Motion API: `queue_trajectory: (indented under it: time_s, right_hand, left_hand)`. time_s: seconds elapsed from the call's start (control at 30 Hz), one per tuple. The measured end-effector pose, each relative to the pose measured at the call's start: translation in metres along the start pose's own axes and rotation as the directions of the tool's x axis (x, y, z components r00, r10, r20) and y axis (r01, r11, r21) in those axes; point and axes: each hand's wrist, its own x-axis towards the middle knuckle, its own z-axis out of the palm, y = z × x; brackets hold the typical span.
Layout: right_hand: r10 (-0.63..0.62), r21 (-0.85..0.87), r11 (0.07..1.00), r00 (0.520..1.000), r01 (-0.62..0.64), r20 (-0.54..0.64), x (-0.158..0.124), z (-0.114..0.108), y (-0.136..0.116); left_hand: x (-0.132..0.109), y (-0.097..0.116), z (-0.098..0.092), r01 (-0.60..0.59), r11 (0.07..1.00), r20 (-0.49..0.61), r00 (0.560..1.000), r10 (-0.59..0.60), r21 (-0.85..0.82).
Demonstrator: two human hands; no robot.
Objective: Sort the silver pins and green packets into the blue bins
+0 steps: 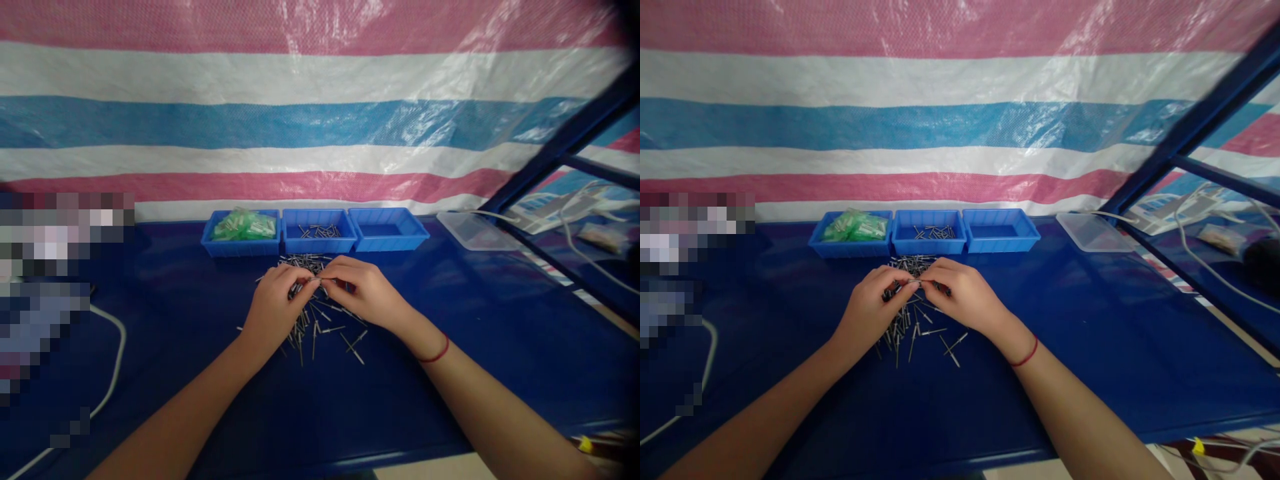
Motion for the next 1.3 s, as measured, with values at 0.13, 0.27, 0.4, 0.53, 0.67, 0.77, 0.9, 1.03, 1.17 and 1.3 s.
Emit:
queue_trajectory:
  time_s: [0.13, 0.27, 0.4, 0.53, 0.67, 0.77, 0.9, 1.03, 1.17, 1.3]
  right_hand:
    - [0.057, -0.021, 0.998, 0.998, -0.057, -0.012, 0.002, 0.001, 0.000]
    - [0.128, -0.072, 0.987, 0.972, -0.144, -0.198, 0.021, -0.005, 0.004]
    - [0.125, -0.252, 0.948, 0.954, -0.195, -0.271, 0.048, -0.016, 0.016]
    - [0.054, -0.546, 0.826, 0.985, -0.136, -0.163, 0.053, -0.017, 0.028]
    - [0.029, -0.636, 0.770, 0.999, -0.051, -0.046, 0.039, -0.006, 0.037]
    - [0.096, -0.618, 0.779, 0.994, -0.107, -0.051, 0.035, 0.000, 0.042]
    - [0.133, -0.596, 0.794, 0.991, -0.122, -0.025, 0.036, 0.002, 0.045]
    - [0.133, -0.582, 0.806, 0.991, -0.106, 0.003, 0.035, 0.000, 0.044]
    - [0.124, -0.571, 0.817, 0.992, -0.088, 0.024, 0.029, -0.001, 0.041]
    - [0.103, -0.557, 0.827, 0.994, -0.068, 0.033, 0.022, -0.001, 0.037]
  left_hand:
    - [-0.001, 0.001, 0.000, 0.018, 1.000, -0.022, 1.000, -0.018, -0.011]
    - [-0.003, -0.001, 0.000, 0.025, 1.000, -0.036, 0.999, -0.025, -0.009]
    - [-0.004, -0.003, -0.002, -0.008, 0.999, 0.011, 1.000, 0.008, 0.034]
    - [-0.001, -0.007, -0.009, -0.054, 0.994, 0.021, 0.998, 0.052, 0.098]
    - [0.011, -0.025, -0.022, -0.071, 0.929, -0.100, 0.988, 0.114, 0.364]
    - [0.020, -0.045, -0.032, 0.053, 0.813, -0.224, 0.970, 0.097, 0.580]
    - [0.024, -0.062, -0.041, 0.091, 0.755, -0.167, 0.986, 0.026, 0.650]
    - [0.023, -0.060, -0.045, 0.108, 0.759, -0.153, 0.988, -0.011, 0.642]
    - [0.019, -0.058, -0.049, 0.098, 0.766, -0.121, 0.992, -0.027, 0.635]
    - [0.010, -0.057, -0.051, 0.088, 0.772, -0.122, 0.992, -0.014, 0.630]
